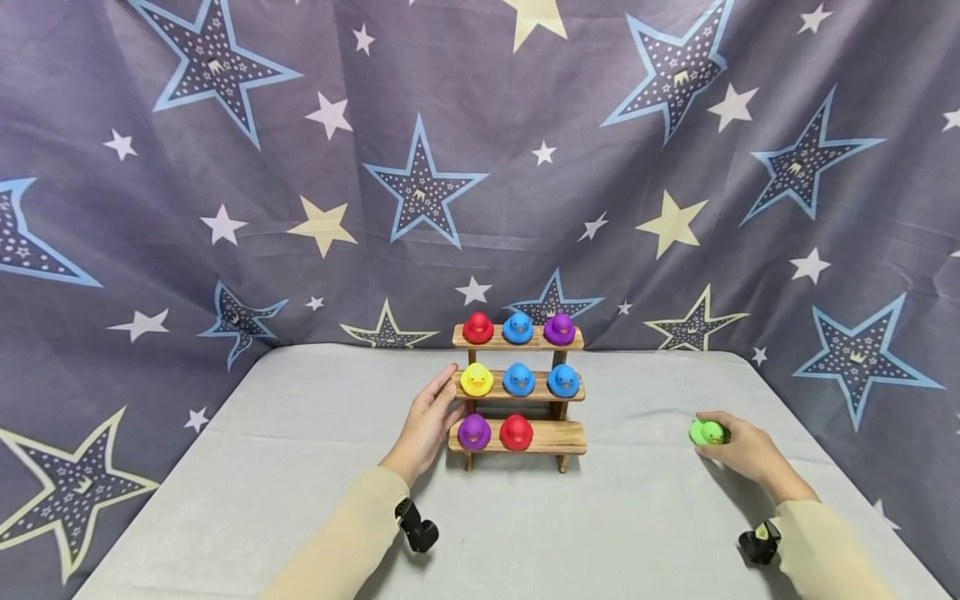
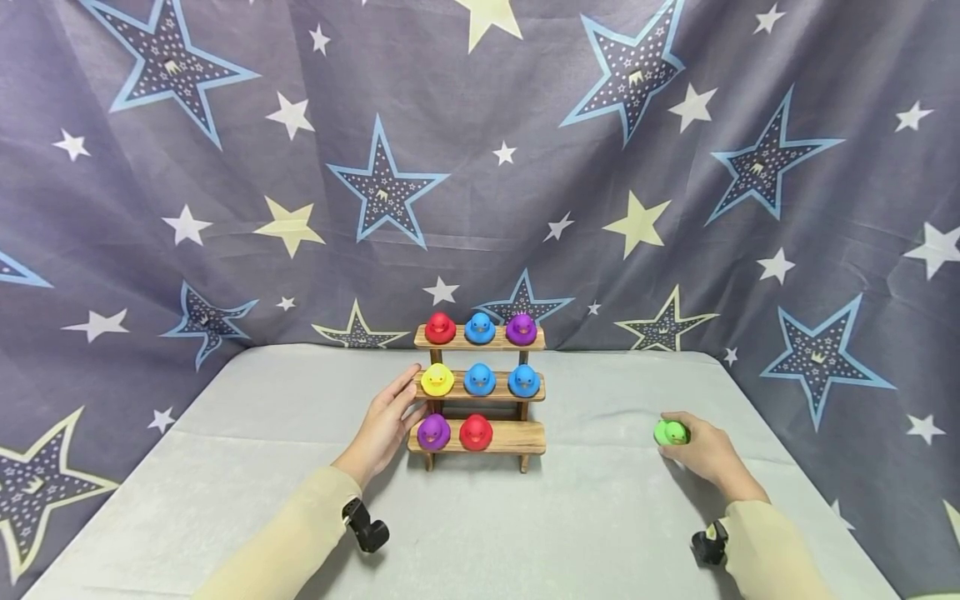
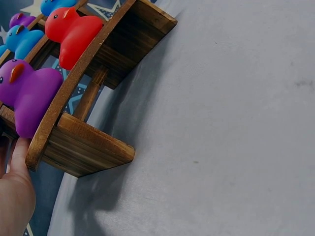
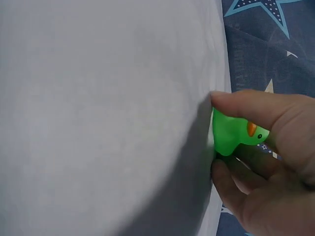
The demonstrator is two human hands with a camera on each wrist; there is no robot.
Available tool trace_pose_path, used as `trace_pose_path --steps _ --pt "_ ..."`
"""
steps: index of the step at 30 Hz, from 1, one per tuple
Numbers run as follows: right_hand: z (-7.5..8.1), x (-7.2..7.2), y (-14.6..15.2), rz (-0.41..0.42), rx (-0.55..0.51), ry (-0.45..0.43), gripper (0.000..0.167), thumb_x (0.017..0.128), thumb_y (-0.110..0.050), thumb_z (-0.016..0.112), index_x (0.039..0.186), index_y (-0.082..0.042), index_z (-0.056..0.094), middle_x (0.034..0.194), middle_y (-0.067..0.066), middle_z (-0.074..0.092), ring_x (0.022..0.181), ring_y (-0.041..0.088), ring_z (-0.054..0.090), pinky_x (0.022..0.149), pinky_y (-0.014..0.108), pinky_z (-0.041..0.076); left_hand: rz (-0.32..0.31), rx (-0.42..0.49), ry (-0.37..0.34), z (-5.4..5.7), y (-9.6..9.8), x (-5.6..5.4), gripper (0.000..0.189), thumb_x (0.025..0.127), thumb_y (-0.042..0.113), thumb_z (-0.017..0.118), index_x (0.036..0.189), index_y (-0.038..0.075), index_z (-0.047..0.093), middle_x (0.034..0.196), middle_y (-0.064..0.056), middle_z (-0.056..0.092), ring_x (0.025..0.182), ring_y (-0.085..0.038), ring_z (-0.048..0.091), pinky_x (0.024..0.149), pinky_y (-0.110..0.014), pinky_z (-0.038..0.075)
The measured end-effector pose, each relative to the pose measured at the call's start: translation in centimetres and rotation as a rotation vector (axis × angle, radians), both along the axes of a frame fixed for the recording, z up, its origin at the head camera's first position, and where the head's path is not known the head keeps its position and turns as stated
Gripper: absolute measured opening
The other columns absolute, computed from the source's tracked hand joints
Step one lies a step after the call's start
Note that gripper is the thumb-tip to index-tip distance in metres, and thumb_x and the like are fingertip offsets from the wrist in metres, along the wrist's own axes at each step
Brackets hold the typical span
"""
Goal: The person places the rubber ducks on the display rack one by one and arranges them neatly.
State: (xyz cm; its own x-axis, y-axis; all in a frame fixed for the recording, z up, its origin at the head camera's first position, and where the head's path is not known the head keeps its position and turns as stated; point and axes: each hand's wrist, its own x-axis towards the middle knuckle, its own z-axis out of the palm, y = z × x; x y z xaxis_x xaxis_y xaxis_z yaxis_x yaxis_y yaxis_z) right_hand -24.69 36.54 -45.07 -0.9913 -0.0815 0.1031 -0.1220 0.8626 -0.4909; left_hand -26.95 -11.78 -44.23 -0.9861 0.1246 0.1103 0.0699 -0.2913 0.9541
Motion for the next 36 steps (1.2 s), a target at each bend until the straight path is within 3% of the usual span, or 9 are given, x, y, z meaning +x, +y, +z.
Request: trace_pose_path --steps 36 --pt "0.15 0.00 -0.08 -0.011 0.012 0.009 0.058 0.086 -0.021 0.077 0.133 0.005 0.056 0.128 0.040 0.054 0.111 0.060 0.052 0.086 0.067 0.048 -0.007 -0.003 0.006 0.08 -0.01 0.01 0.052 0.109 0.015 0.041 0.158 0.003 0.027 0.164 -0.016 0.019 0.145 -0.035 0.030 0.116 -0.040 0.036"
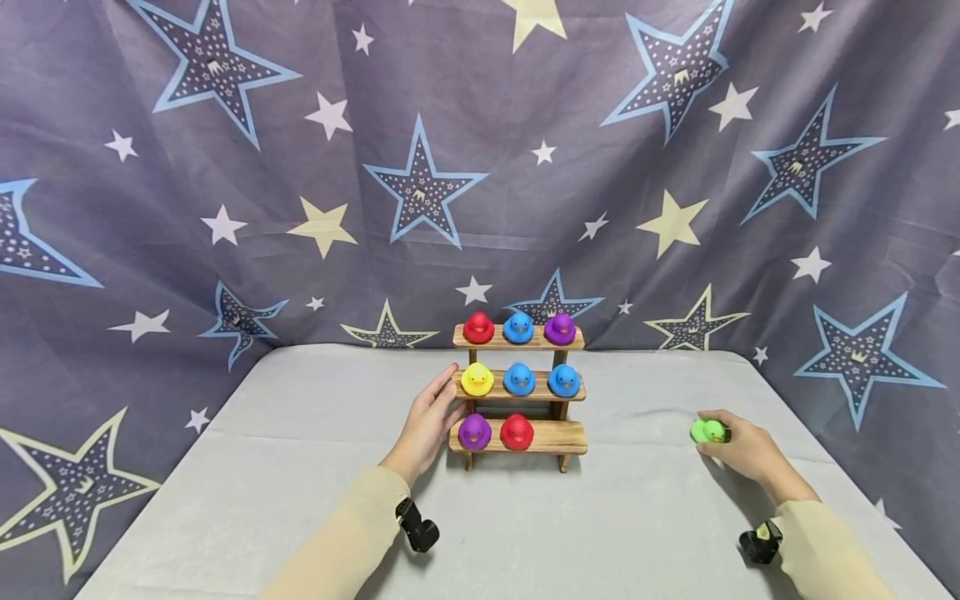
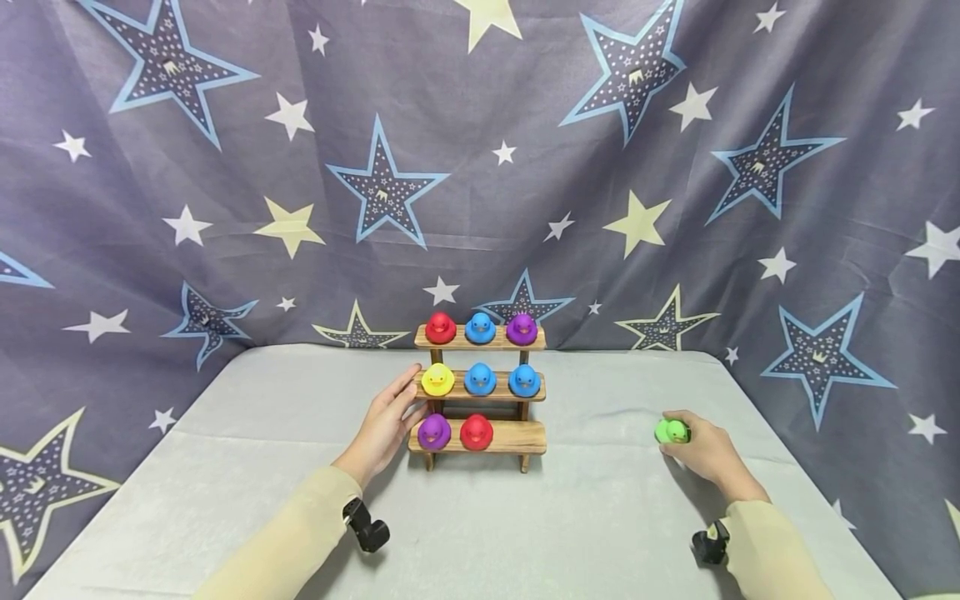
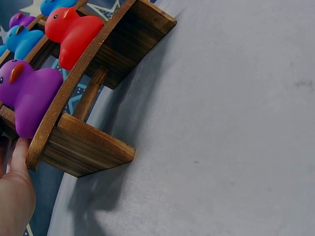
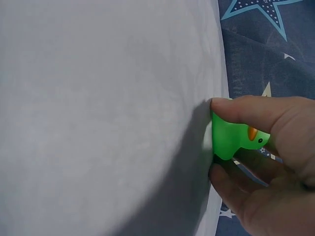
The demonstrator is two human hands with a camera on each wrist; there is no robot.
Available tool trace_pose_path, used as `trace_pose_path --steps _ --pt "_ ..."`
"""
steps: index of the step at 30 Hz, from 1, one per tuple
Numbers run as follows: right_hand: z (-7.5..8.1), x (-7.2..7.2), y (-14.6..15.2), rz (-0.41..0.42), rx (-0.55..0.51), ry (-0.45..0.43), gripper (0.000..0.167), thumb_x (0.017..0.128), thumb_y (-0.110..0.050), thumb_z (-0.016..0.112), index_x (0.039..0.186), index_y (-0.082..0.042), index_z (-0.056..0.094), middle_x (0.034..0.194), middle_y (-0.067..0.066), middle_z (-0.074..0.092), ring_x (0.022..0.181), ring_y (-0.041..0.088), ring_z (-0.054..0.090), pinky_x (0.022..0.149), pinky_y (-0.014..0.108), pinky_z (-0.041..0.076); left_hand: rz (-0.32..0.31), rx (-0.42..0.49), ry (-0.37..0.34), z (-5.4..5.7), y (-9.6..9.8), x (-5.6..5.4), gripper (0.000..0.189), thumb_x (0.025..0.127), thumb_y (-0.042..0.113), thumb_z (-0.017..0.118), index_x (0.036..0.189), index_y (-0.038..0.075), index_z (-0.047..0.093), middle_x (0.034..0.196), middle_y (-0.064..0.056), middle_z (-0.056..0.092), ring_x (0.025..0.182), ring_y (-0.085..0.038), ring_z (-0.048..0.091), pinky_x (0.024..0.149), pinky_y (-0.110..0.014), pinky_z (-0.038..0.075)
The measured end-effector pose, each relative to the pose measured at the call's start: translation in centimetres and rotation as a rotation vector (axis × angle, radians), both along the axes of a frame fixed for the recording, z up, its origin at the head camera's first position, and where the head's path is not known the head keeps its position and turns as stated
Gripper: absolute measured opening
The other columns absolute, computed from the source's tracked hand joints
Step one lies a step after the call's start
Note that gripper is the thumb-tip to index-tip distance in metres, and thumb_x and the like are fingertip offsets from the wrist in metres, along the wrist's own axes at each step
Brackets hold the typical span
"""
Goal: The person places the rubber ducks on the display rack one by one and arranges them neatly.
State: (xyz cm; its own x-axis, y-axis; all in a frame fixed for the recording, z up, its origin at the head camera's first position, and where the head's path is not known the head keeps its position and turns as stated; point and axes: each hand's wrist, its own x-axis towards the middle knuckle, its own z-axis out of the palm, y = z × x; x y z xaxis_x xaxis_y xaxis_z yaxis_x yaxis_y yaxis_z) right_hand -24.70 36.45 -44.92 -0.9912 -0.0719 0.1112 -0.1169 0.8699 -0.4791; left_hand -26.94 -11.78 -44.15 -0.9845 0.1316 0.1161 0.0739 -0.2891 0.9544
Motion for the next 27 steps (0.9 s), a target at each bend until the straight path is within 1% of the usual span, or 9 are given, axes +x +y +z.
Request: trace_pose_path --steps 2,5,10,17,22,25,27 --pt "0.1 0.0 -0.1 0.004 -0.001 0.002 0.058 0.086 -0.020 0.077 0.133 0.005 0.056 0.128 0.040 0.054 0.110 0.060 0.052 0.085 0.066 0.048 0.004 0.004 -0.010 0.0 0.0 0.0 0.051 0.109 0.015 0.042 0.158 0.005 0.029 0.164 -0.015 0.020 0.145 -0.033 0.031 0.116 -0.039 0.037" --pt "0.2 0.1 -0.2 0.007 -0.001 0.002 0.058 0.086 -0.020 0.077 0.133 0.006 0.055 0.128 0.040 0.053 0.110 0.060 0.052 0.085 0.066 0.048 -0.002 0.002 0.001 0.0 0.0 0.0 0.052 0.109 0.014 0.041 0.158 0.003 0.027 0.164 -0.016 0.019 0.145 -0.035 0.030 0.117 -0.040 0.036" --pt "0.3 0.2 -0.5 0.022 0.002 0.018 0.056 0.086 -0.019 0.077 0.133 0.005 0.056 0.126 0.039 0.055 0.108 0.058 0.054 0.084 0.066 0.049 -0.001 -0.003 0.006 -0.1 0.0 0.0 0.051 0.109 0.014 0.041 0.157 0.003 0.028 0.163 -0.015 0.020 0.146 -0.033 0.029 0.117 -0.040 0.036" --pt "0.5 0.5 -1.1 0.055 -0.008 0.054 0.055 0.086 -0.018 0.077 0.132 0.003 0.058 0.122 0.036 0.059 0.104 0.052 0.058 0.083 0.064 0.050 0.009 -0.003 -0.003 -0.1 0.0 0.1 0.051 0.109 0.014 0.042 0.157 0.005 0.030 0.163 -0.013 0.021 0.146 -0.031 0.030 0.115 -0.037 0.038" --pt "1.1 0.5 -1.9 0.086 -0.004 0.069 0.054 0.086 -0.020 0.078 0.132 0.002 0.059 0.121 0.034 0.061 0.105 0.051 0.058 0.085 0.065 0.050 0.001 -0.007 0.011 -0.2 -0.1 0.0 0.052 0.109 0.014 0.043 0.157 0.003 0.028 0.163 -0.017 0.020 0.146 -0.034 0.029 0.116 -0.040 0.037" --pt "1.5 0.6 -2.4 0.105 -0.004 0.083 0.054 0.086 -0.020 0.079 0.132 0.001 0.059 0.119 0.031 0.063 0.103 0.048 0.061 0.083 0.062 0.052 0.001 -0.008 0.009 -0.1 -0.1 0.0 0.052 0.109 0.014 0.042 0.157 0.003 0.028 0.163 -0.017 0.019 0.145 -0.036 0.030 0.116 -0.041 0.036" --pt "1.8 0.6 -2.8 0.120 -0.004 0.097 0.054 0.086 -0.020 0.079 0.132 0.001 0.060 0.116 0.028 0.065 0.099 0.043 0.063 0.081 0.057 0.054 -0.003 -0.007 0.011 -0.1 -0.1 0.0 0.052 0.109 0.015 0.042 0.157 0.002 0.027 0.163 -0.018 0.018 0.145 -0.038 0.030 0.116 -0.042 0.036"
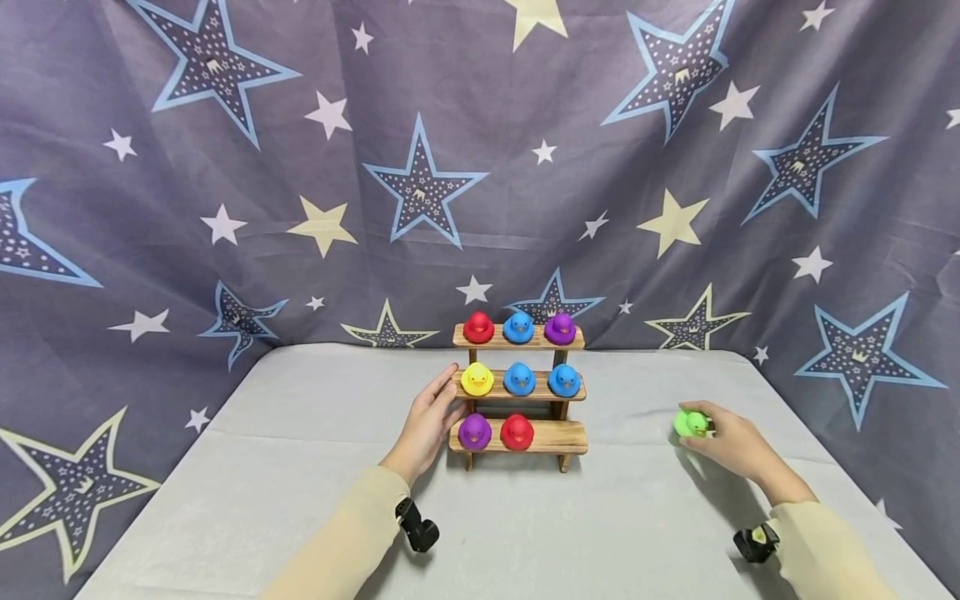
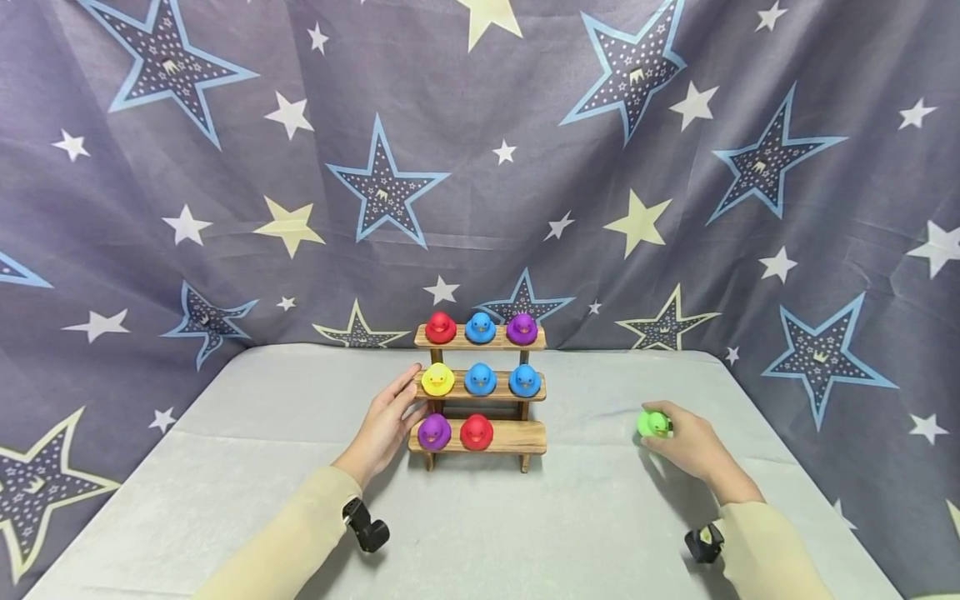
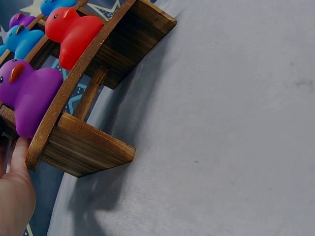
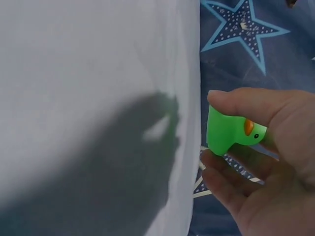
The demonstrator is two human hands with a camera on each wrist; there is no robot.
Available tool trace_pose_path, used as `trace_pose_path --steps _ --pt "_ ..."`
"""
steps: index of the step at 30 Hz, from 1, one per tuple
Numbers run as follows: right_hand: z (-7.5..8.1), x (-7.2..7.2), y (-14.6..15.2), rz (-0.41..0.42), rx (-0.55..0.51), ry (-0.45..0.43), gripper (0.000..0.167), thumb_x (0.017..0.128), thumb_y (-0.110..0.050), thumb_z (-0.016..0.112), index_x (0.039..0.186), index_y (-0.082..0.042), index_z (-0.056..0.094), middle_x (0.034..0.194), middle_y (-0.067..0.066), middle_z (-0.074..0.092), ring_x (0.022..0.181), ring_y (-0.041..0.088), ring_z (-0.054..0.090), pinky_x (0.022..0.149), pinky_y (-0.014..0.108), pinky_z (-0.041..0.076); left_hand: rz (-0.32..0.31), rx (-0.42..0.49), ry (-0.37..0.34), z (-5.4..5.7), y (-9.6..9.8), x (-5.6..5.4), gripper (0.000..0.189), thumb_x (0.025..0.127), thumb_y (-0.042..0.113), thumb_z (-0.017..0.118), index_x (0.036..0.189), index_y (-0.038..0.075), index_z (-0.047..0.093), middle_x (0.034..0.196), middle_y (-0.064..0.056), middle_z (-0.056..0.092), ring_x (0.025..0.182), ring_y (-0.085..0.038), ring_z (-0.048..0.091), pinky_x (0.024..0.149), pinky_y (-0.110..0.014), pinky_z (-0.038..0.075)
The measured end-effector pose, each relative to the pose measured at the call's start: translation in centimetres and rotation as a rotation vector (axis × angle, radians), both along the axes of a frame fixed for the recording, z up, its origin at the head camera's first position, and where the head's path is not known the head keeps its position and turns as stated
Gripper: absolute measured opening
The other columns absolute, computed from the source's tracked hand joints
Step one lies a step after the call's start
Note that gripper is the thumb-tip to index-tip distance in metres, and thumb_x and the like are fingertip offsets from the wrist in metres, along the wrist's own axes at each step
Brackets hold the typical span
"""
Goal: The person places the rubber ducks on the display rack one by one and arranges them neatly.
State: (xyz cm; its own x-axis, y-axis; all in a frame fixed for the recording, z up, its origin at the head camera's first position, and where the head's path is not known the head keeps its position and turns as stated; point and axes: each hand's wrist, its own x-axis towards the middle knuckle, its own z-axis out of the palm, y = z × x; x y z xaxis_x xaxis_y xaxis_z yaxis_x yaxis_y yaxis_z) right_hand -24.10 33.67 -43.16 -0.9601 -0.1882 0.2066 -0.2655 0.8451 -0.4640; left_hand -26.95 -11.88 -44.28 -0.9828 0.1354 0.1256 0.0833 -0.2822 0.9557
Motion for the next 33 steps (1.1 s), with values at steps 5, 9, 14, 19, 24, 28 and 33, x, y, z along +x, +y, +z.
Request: trace_pose_path --steps 5,9,14,19,24,28,33 --pt "0.7 0.2 -1.0 0.040 -0.020 0.037 0.053 0.085 -0.018 0.080 0.130 0.002 0.061 0.109 0.021 0.067 0.091 0.033 0.065 0.076 0.047 0.056 -0.005 0.004 -0.001 -0.1 -0.1 -0.1 0.053 0.109 0.016 0.042 0.158 0.003 0.027 0.164 -0.018 0.017 0.144 -0.039 0.030 0.116 -0.041 0.036" --pt "1.3 0.4 -2.0 0.067 -0.048 0.049 0.052 0.085 -0.017 0.080 0.130 0.001 0.061 0.111 0.019 0.068 0.091 0.031 0.065 0.077 0.045 0.057 -0.003 -0.005 0.012 -0.1 0.0 -0.1 0.054 0.109 0.018 0.043 0.158 0.002 0.026 0.163 -0.020 0.017 0.144 -0.039 0.030 0.115 -0.040 0.037" --pt "1.6 0.6 -3.2 0.098 -0.066 0.073 0.052 0.085 -0.015 0.081 0.130 0.002 0.062 0.113 0.019 0.067 0.092 0.029 0.064 0.079 0.046 0.057 -0.002 -0.005 0.019 0.0 0.0 0.0 0.055 0.109 0.018 0.043 0.157 0.000 0.025 0.163 -0.022 0.018 0.144 -0.038 0.030 0.115 -0.040 0.037" --pt "1.9 0.9 -4.2 0.126 -0.078 0.092 0.052 0.084 -0.015 0.081 0.129 0.001 0.063 0.116 0.019 0.067 0.096 0.032 0.064 0.082 0.049 0.058 -0.006 0.013 0.002 0.0 0.0 0.0 0.053 0.109 0.014 0.042 0.157 0.001 0.026 0.163 -0.019 0.019 0.146 -0.035 0.029 0.117 -0.041 0.035" --pt "2.2 1.1 -5.2 0.156 -0.079 0.112 0.053 0.083 -0.016 0.082 0.129 0.001 0.063 0.117 0.019 0.067 0.098 0.034 0.064 0.083 0.054 0.058 -0.007 0.013 0.000 0.1 -0.1 -0.1 0.052 0.109 0.015 0.042 0.157 0.002 0.027 0.163 -0.018 0.019 0.146 -0.035 0.028 0.118 -0.042 0.034" --pt "2.3 1.2 -6.2 0.182 -0.068 0.122 0.053 0.082 -0.015 0.083 0.129 0.000 0.063 0.109 0.011 0.068 0.093 0.026 0.063 0.081 0.050 0.059 -0.004 0.010 0.001 0.0 0.0 -0.2 0.052 0.109 0.014 0.042 0.157 0.002 0.028 0.164 -0.017 0.019 0.146 -0.034 0.028 0.117 -0.042 0.035" --pt "2.3 1.3 -7.5 0.212 -0.067 0.137 0.052 0.081 -0.013 0.084 0.128 -0.001 0.064 0.105 0.003 0.068 0.090 0.018 0.061 0.078 0.043 0.058 -0.003 0.010 0.003 0.0 0.0 -0.1 0.052 0.109 0.014 0.042 0.157 0.002 0.027 0.164 -0.017 0.019 0.146 -0.035 0.028 0.117 -0.042 0.035"
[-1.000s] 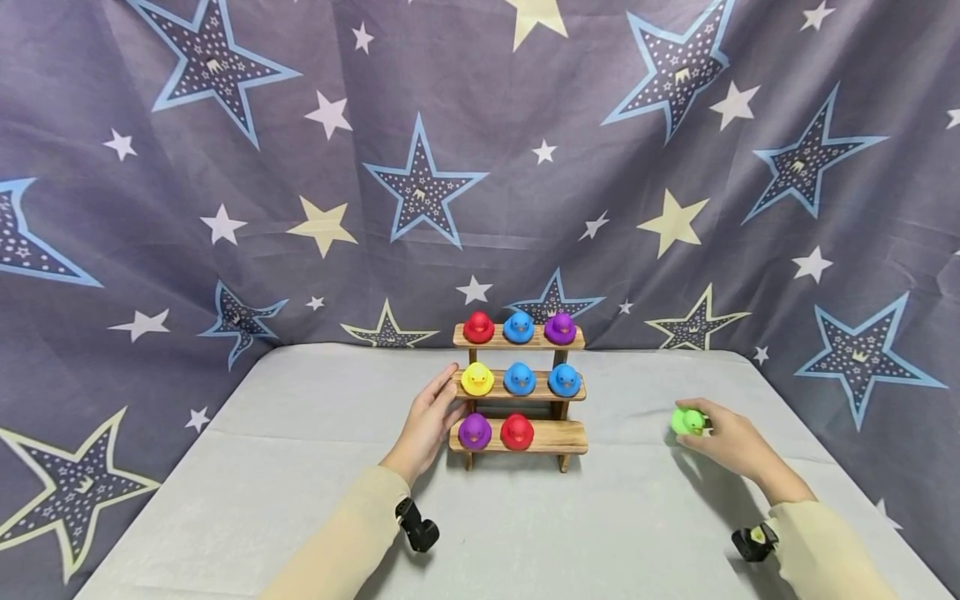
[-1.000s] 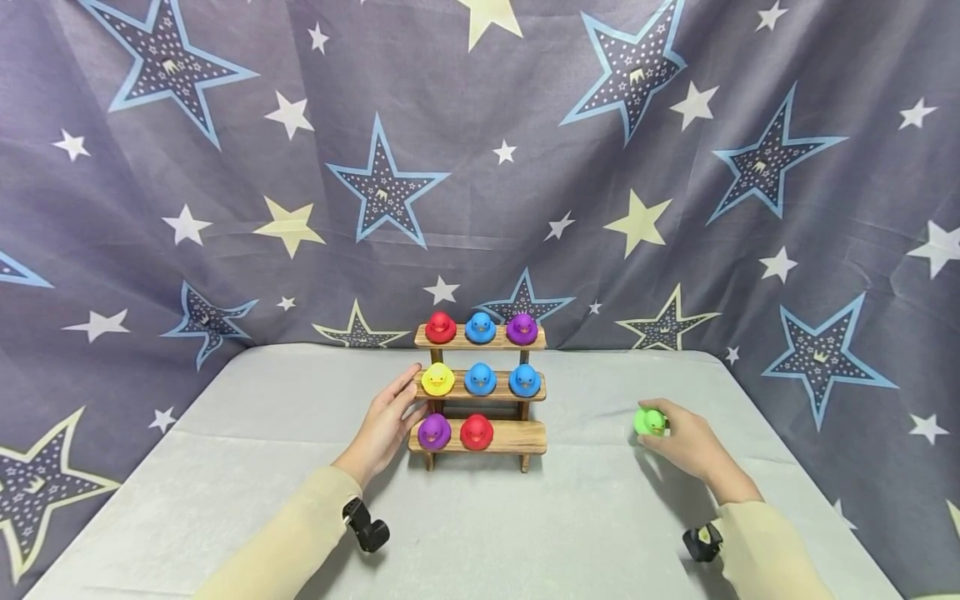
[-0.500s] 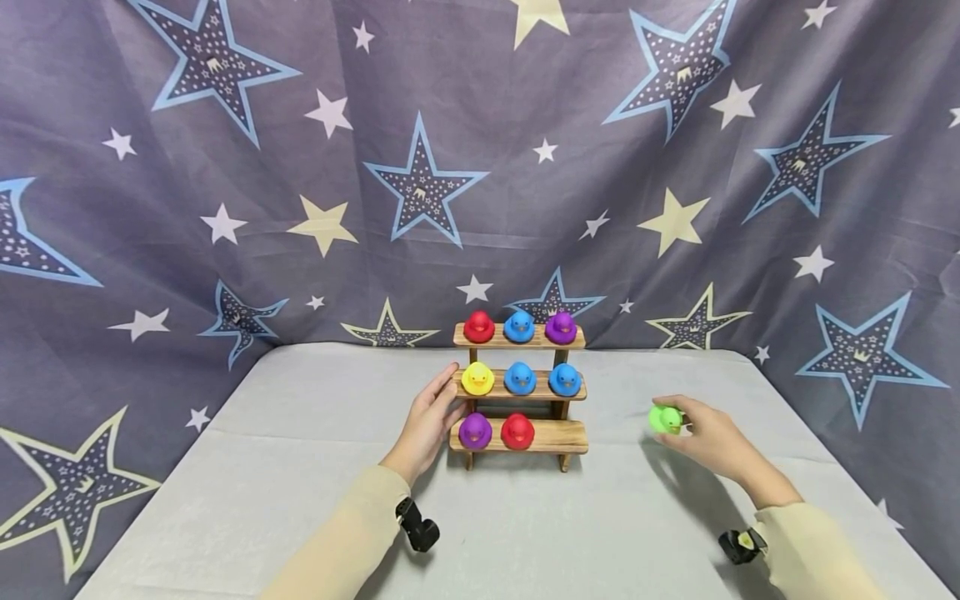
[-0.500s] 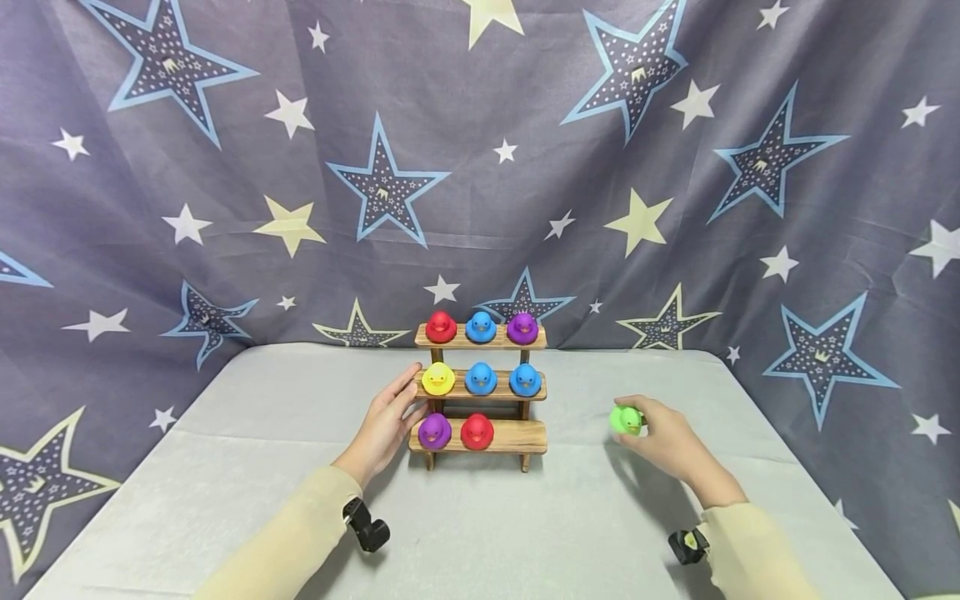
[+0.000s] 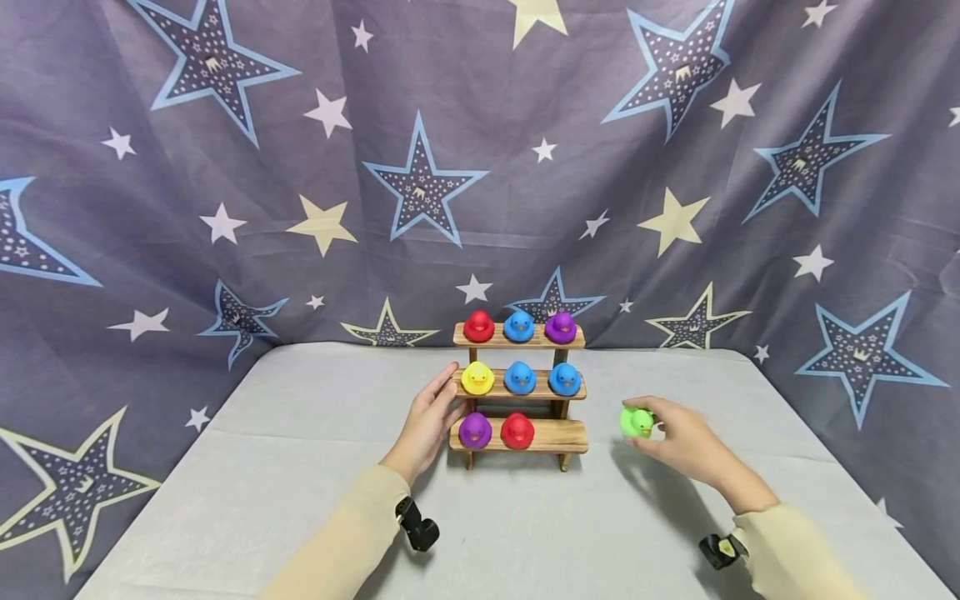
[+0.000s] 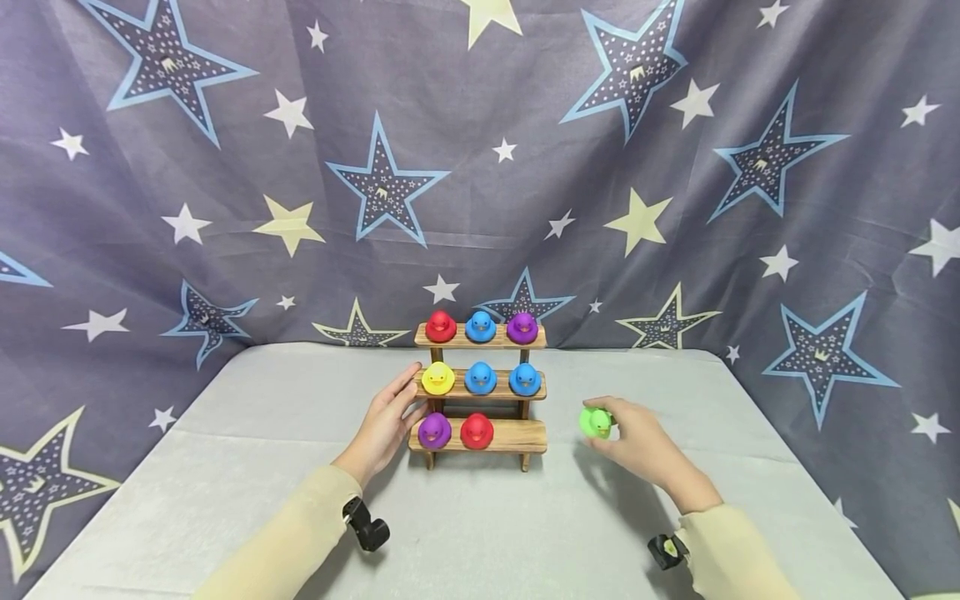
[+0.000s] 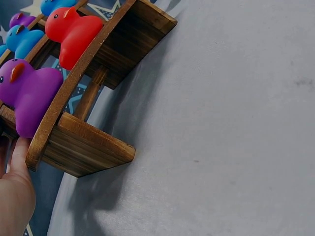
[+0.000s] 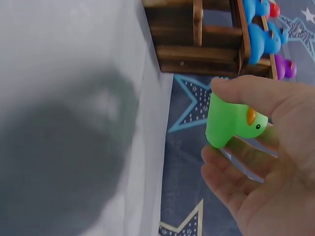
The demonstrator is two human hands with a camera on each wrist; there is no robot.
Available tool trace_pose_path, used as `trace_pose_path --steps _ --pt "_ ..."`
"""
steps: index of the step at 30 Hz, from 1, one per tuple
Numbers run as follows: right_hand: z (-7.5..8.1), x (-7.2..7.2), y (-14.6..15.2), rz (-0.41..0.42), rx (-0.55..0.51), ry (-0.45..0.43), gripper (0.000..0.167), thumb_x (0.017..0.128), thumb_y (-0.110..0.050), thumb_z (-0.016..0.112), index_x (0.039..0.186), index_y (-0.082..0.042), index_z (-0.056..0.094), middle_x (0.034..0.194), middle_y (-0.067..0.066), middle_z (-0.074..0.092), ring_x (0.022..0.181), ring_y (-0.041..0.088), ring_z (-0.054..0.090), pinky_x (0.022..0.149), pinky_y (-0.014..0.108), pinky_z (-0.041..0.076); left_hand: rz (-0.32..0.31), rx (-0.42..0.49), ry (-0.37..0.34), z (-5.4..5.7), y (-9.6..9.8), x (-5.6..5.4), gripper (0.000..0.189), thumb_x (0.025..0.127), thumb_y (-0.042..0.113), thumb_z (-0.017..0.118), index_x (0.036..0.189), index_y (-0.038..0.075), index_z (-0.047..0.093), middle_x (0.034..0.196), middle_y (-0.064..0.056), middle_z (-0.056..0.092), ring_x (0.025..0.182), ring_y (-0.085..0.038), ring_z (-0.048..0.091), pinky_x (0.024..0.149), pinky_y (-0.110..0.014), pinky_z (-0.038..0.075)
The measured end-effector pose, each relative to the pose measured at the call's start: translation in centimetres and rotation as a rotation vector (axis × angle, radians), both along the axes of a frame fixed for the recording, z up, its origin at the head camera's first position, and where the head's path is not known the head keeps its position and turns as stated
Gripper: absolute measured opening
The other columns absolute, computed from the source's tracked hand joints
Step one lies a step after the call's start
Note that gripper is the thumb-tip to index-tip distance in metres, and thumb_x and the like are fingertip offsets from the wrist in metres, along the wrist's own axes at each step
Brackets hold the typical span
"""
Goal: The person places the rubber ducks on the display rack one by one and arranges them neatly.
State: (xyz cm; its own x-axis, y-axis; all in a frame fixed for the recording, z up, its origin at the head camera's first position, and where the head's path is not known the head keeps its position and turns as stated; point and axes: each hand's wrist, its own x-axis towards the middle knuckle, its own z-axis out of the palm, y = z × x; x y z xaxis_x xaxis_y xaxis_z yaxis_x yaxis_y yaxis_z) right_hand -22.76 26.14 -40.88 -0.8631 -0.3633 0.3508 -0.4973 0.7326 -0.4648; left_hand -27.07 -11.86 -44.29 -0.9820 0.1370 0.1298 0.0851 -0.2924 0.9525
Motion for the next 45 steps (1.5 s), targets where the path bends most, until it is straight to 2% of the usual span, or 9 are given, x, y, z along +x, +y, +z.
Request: trace_pose_path --steps 11,23,31,37,41,45 --pt "-0.1 0.5 -3.1 0.065 -0.011 -0.010 0.052 0.082 -0.016 0.083 0.129 -0.004 0.064 0.120 0.010 0.068 0.101 0.024 0.064 0.087 0.045 0.058 -0.004 -0.001 0.006 0.1 0.0 0.0 0.052 0.109 0.015 0.041 0.157 0.003 0.027 0.164 -0.017 0.019 0.145 -0.035 0.029 0.117 -0.041 0.036" --pt "-1.0 0.5 -6.2 0.124 -0.032 0.001 0.052 0.082 -0.018 0.083 0.128 -0.004 0.065 0.126 0.011 0.066 0.113 0.032 0.062 0.095 0.051 0.056 0.004 -0.003 -0.004 0.1 0.0 0.1 0.051 0.109 0.013 0.042 0.157 0.002 0.028 0.164 -0.017 0.018 0.146 -0.033 0.027 0.117 -0.041 0.035" --pt "-1.4 0.2 -7.3 0.121 -0.048 0.005 0.053 0.079 -0.018 0.086 0.127 -0.009 0.065 0.118 0.003 0.065 0.098 0.017 0.061 0.084 0.038 0.058 0.009 -0.001 -0.002 0.0 0.0 0.1 0.051 0.109 0.014 0.042 0.157 0.003 0.028 0.164 -0.017 0.018 0.146 -0.034 0.028 0.117 -0.042 0.035" --pt "-1.7 0.1 -8.1 0.110 -0.053 0.033 0.052 0.079 -0.018 0.086 0.125 -0.008 0.066 0.116 0.004 0.065 0.094 0.015 0.060 0.080 0.037 0.058 0.015 -0.011 -0.006 0.0 0.1 0.1 0.052 0.109 0.014 0.042 0.157 0.003 0.028 0.164 -0.018 0.017 0.146 -0.034 0.027 0.117 -0.041 0.036" --pt "-1.9 0.0 -8.5 0.096 -0.062 0.056 0.050 0.078 -0.019 0.087 0.123 -0.008 0.067 0.111 0.002 0.065 0.085 0.012 0.055 0.071 0.030 0.054 0.016 -0.010 -0.010 0.0 0.1 0.1 0.052 0.109 0.014 0.042 0.157 0.004 0.028 0.164 -0.016 0.017 0.146 -0.033 0.028 0.117 -0.041 0.036" --pt "-2.0 -0.1 -8.9 0.063 -0.059 0.062 0.052 0.077 -0.022 0.089 0.122 -0.009 0.067 0.108 -0.001 0.066 0.083 0.010 0.054 0.069 0.026 0.053 0.011 -0.007 -0.005 0.0 0.0 0.2 0.052 0.109 0.013 0.042 0.157 0.003 0.028 0.164 -0.017 0.016 0.146 -0.035 0.028 0.117 -0.041 0.036"
